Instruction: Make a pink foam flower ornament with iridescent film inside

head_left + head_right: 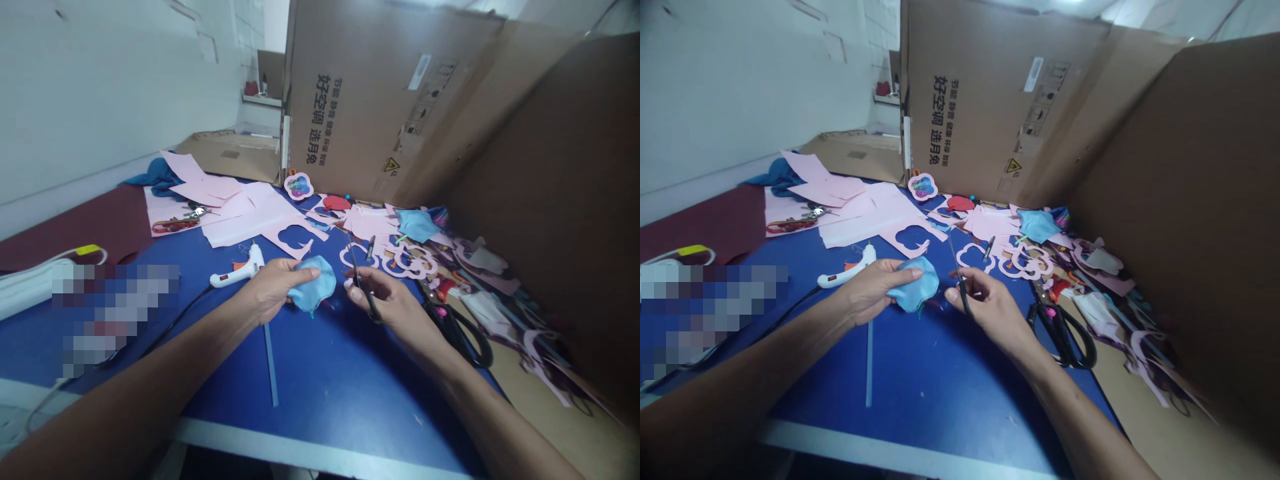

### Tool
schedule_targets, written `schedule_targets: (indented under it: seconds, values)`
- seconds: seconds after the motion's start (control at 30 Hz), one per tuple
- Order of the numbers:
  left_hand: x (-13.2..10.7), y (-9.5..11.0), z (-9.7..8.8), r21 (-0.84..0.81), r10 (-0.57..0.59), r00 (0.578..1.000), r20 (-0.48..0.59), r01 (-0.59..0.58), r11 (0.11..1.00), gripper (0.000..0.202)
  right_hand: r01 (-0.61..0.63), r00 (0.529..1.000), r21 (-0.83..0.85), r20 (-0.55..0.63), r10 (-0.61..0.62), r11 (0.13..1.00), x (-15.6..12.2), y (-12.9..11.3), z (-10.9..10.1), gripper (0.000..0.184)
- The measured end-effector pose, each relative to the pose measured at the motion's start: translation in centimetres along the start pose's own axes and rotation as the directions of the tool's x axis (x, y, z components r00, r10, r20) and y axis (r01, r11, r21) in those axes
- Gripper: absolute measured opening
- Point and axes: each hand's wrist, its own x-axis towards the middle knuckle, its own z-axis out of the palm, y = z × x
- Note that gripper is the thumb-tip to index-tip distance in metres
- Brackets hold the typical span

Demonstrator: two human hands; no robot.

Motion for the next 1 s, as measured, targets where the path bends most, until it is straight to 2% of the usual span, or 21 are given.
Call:
schedule_targets:
  seconds: [0.2,0.43,0.73,1.0]
  values:
    - [0.3,1.1,-1.0,-0.126,0.062,0.993,-0.100,-0.075,0.989,0.024,-0.016,0.989,-0.037,0.148,0.021,0.999,-0.3,-0.1,0.3,0.053]
    - [0.5,1.2,-1.2,-0.194,0.035,0.995,-0.089,-0.052,0.980,0.014,-0.065,0.965,0.024,0.257,0.057,0.998,-0.1,0.8,0.6,0.055]
    - [0.3,1.2,-0.9,-0.248,0.002,0.999,-0.047,-0.013,0.969,0.008,-0.047,0.954,0.029,0.297,0.037,0.998,-0.1,1.2,0.3,0.056]
    - [0.1,1.2,-1.1,-0.228,-0.015,0.998,-0.066,0.000,0.974,0.010,-0.028,0.945,0.003,0.325,0.026,1.000,-0.1,0.9,0.4,0.057]
